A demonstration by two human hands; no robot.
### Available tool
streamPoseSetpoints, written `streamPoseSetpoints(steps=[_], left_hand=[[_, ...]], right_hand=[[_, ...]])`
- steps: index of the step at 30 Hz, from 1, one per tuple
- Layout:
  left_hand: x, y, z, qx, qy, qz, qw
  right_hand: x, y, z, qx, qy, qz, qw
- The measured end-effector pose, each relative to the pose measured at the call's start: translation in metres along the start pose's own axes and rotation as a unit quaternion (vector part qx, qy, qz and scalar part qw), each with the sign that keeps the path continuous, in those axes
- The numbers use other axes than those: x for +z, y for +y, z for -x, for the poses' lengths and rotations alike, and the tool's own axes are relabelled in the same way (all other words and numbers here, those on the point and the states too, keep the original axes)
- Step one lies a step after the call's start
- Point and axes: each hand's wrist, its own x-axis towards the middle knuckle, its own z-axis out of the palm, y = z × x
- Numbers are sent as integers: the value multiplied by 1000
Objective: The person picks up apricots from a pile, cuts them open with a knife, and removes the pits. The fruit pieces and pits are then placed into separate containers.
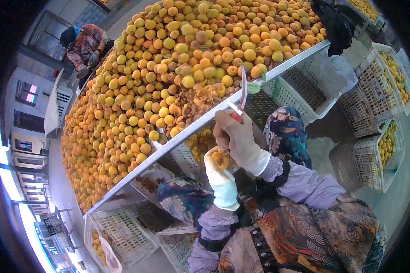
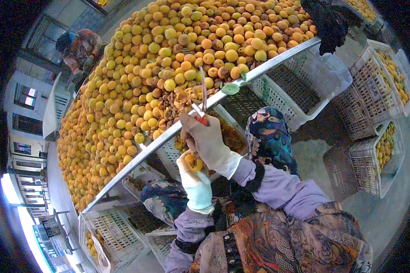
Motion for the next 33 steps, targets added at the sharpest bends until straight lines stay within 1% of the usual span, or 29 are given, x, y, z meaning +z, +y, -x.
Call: streamPoseSetpoints(steps=[2, 3, 4, 5, 6, 7, 8, 9, 10, 11, 12, 14, 15, 16, 19, 21, 22, 23, 24, 25, 26, 27, 28, 29, 30, 31, 32, 33], left_hand=[[0, -5, -1, 1, 13, 11, 1000], [0, -7, -1, 2, 13, 10, 1000], [1, -9, -1, -33, 22, 62, 997], [1, -11, -2, -68, 30, 114, 991], [1, -14, -2, -67, 30, 113, 991], [2, -18, -4, -26, 40, 41, 998], [1, -21, -5, 14, 50, -32, 998], [0, -21, -5, 15, 51, -32, 998], [-2, -22, -5, 64, 46, -108, 991], [-2, -21, -6, 115, 40, -182, 976], [-1, -21, -7, 118, 40, -182, 975], [0, -21, -9, 175, 41, -253, 951], [2, -20, -10, 149, 40, -213, 965], [3, -18, -8, 148, 37, -213, 965], [9, -3, -4, 151, 23, -231, 961], [12, 5, -3, 104, 12, -173, 979], [12, 4, -3, 105, 12, -174, 979], [13, 2, -2, 75, 22, -151, 985], [14, -1, -2, 45, 31, -128, 990], [14, -3, -3, 45, 30, -128, 990], [13, -6, -4, -15, 56, 1, 998], [12, -8, -4, -74, 82, 130, 985], [10, -12, -3, -73, 82, 130, 985], [8, -16, -1, -41, 84, 64, 994], [7, -19, -2, -6, 84, 0, 996], [4, -21, -3, -5, 84, -1, 996], [1, -23, -4, 81, 84, -149, 982], [1, -22, -5, 164, 82, -291, 939]], right_hand=[[1, 2, 5, -22, 5, 21, 1000], [1, 6, 6, -43, -13, 54, 998], [0, 9, 7, -45, -13, 54, 997], [0, 14, 7, -97, -39, 90, 990], [-1, 19, 7, -147, -65, 126, 979], [2, 25, 4, -177, -58, 140, 972], [-1, 24, 1, -178, -59, 139, 972], [-2, 14, -3, -87, -25, 49, 995], [-2, 7, -7, 6, 10, -41, 999], [-9, 20, -17, 8, 22, -86, 996], [-15, 26, -24, 5, 20, -87, 996], [-26, 31, -34, 78, 22, -244, 966], [-19, 22, -32, 97, 85, -245, 961], [-21, 20, -31, 95, 87, -246, 961], [-23, 17, -31, 119, 64, -270, 953], [-21, 16, -28, 86, 32, -261, 961], [-20, 16, -26, 86, 31, -262, 961], [-18, 15, -21, 45, 14, -160, 986], [-16, 15, -16, 4, -3, -55, 998], [-9, 15, -9, 10, -2, -14, 1000], [-8, 15, -5, 10, -1, -14, 1000], [-6, 15, -2, -20, -40, 48, 998], [-5, 16, 0, -50, -79, 110, 990], [0, 20, -5, -70, -33, 35, 996], [-4, 22, -9, -71, -36, 34, 996], [-13, 24, -14, -9, -25, -28, 999], [-20, 27, -18, 54, -12, -89, 994], [-18, 29, -23, 93, 35, -171, 980]])
